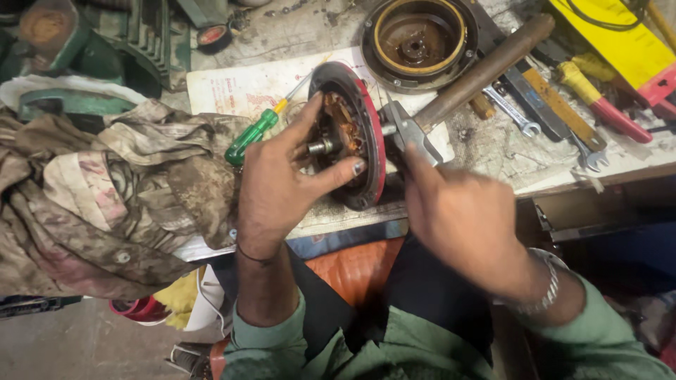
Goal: The person holds a red pump end cover on a cluttered workbench and uses a hammer and a chisel-like punch to tap around its edge, working the cover loose from the motor housing. They reposition the cover, flip it over, and continue hammering and prying at it.
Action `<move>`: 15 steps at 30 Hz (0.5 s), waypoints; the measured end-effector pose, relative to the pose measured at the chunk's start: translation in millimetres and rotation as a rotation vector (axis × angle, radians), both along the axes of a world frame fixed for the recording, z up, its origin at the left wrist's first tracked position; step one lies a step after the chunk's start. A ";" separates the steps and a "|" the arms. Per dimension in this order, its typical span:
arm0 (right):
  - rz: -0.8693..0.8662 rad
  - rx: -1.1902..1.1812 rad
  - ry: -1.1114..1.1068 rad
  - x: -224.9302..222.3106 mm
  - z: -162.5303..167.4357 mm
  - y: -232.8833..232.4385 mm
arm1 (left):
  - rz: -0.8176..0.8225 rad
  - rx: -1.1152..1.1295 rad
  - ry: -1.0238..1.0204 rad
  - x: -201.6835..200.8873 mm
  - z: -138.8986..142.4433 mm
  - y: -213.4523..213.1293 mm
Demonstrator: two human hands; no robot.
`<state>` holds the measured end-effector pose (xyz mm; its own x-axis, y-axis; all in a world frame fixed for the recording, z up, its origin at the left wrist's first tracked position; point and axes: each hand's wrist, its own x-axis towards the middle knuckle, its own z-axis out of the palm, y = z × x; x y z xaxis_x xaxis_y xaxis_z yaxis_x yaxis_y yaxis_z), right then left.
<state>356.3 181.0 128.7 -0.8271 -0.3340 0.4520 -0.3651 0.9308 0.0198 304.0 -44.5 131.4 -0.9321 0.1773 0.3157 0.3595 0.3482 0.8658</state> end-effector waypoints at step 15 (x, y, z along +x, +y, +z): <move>0.034 -0.021 -0.021 14.2 67.1 85.2 | 0.017 -0.126 0.117 19.3 71.3 80.1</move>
<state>370.5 266.2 195.9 -0.8248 -0.3526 0.4420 -0.3965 0.9180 -0.0075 323.3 35.6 202.7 -0.8936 0.2072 0.3981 0.4482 0.4585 0.7674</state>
